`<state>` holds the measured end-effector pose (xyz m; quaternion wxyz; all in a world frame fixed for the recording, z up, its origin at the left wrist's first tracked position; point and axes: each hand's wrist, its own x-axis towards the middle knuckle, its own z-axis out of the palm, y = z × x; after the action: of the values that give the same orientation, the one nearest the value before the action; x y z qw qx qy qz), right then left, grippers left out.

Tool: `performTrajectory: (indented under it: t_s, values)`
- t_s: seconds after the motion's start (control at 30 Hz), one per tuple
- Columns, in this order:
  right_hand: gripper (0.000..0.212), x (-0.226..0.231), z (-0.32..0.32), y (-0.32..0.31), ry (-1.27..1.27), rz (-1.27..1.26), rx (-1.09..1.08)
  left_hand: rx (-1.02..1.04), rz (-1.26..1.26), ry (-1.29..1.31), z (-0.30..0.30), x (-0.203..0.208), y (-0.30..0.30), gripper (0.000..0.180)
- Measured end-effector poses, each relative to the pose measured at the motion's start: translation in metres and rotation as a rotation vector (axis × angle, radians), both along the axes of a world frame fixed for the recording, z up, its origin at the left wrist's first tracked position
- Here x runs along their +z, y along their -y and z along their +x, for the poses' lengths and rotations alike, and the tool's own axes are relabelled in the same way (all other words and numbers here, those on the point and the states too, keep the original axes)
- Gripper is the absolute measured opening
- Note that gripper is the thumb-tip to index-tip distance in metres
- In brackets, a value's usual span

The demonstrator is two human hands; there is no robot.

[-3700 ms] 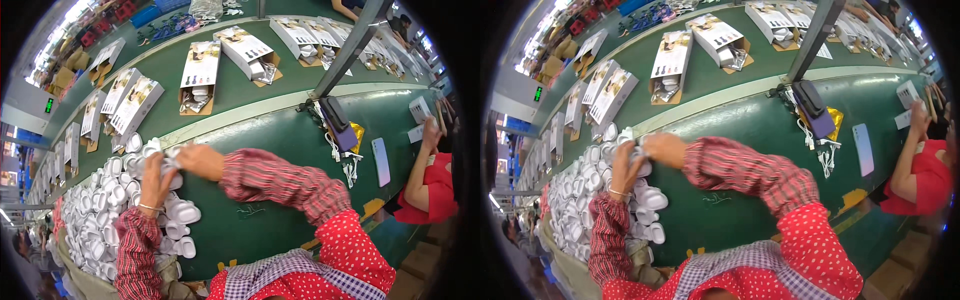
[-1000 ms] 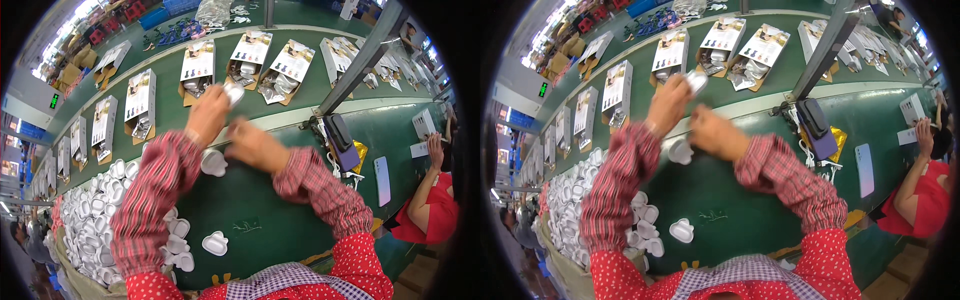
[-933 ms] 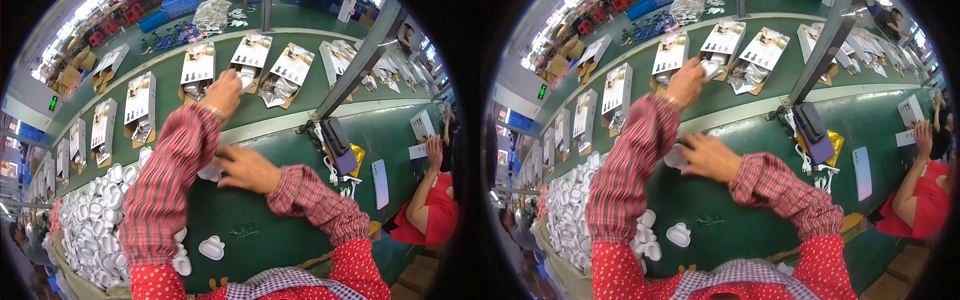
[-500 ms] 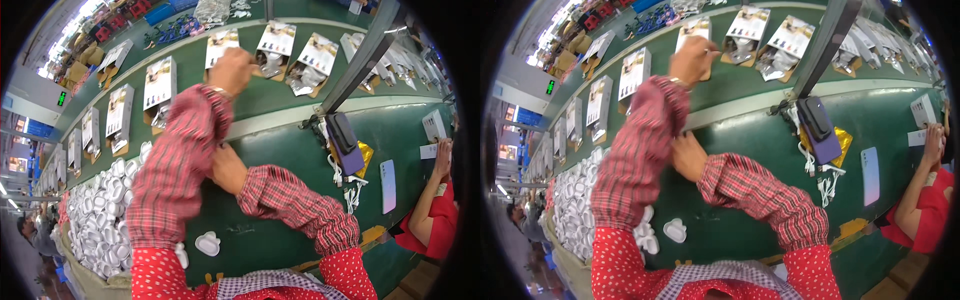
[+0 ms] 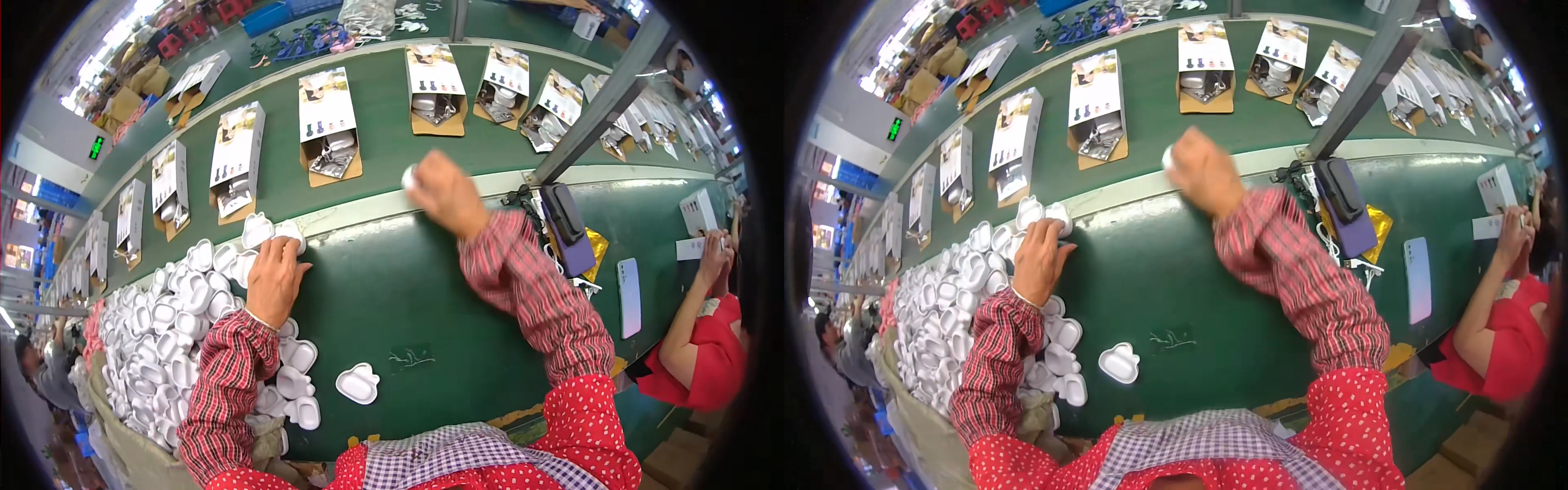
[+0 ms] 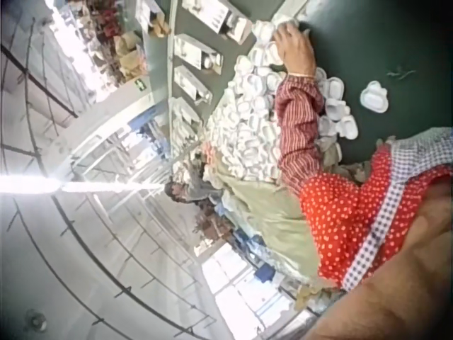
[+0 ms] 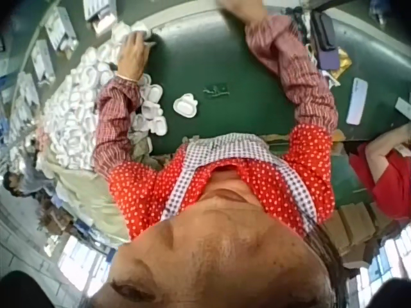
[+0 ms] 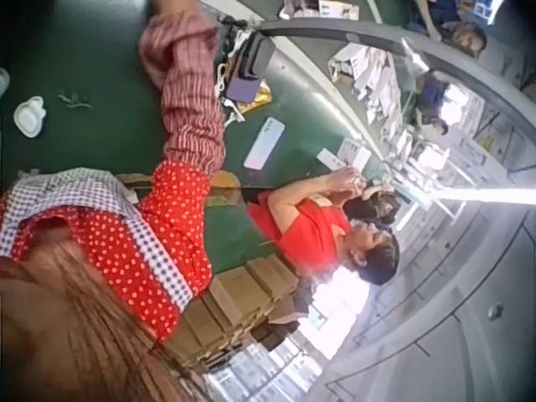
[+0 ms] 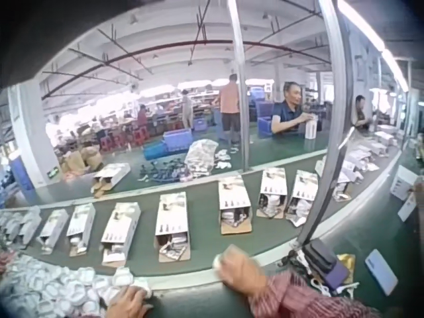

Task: The person takes small white plastic inserts from a pile, arranges them on the table, and packs them into product boxes moving along an assembly line conveyor belt by hand.

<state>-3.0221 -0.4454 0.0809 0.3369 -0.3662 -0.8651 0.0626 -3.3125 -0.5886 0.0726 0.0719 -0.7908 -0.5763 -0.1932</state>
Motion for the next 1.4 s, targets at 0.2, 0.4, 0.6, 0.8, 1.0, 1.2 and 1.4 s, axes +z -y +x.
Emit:
performTrajectory:
  t_s: [0.2, 0.4, 0.6, 0.8, 1.0, 1.2, 1.4]
  values:
    - [0.022, 0.034, 0.013, -0.128, 0.138, -0.15, -0.287, -0.004, -0.014, 0.005, -0.041, -0.018, 0.003, 0.016]
    - [0.016, 0.025, 0.0, -0.134, 0.403, 0.476, -0.633, -0.152, 0.103, 0.038, -0.034, -0.003, -0.012, 0.015]
    - [0.011, 0.004, -0.087, 0.026, 0.223, 0.053, 0.086, -0.215, 0.236, 0.07, 0.005, 0.018, -0.125, 0.013]
    - [0.028, -0.011, -0.183, 0.161, 0.316, -0.058, 0.717, -0.039, 0.358, 0.031, 0.016, 0.009, -0.194, 0.015]
    - [0.042, -0.051, -0.284, 0.137, 0.277, -0.058, 0.653, -0.156, 0.363, -0.006, -0.062, 0.044, -0.135, 0.013]
    - [0.023, -0.053, -0.405, 0.115, 0.297, 0.237, 0.271, 0.331, 0.105, -0.208, -0.269, 0.022, 0.007, 0.032]
    - [0.011, -0.052, -0.426, 0.111, 0.197, 0.269, 0.349, 0.216, -0.112, -0.052, -0.298, -0.017, 0.107, 0.04]
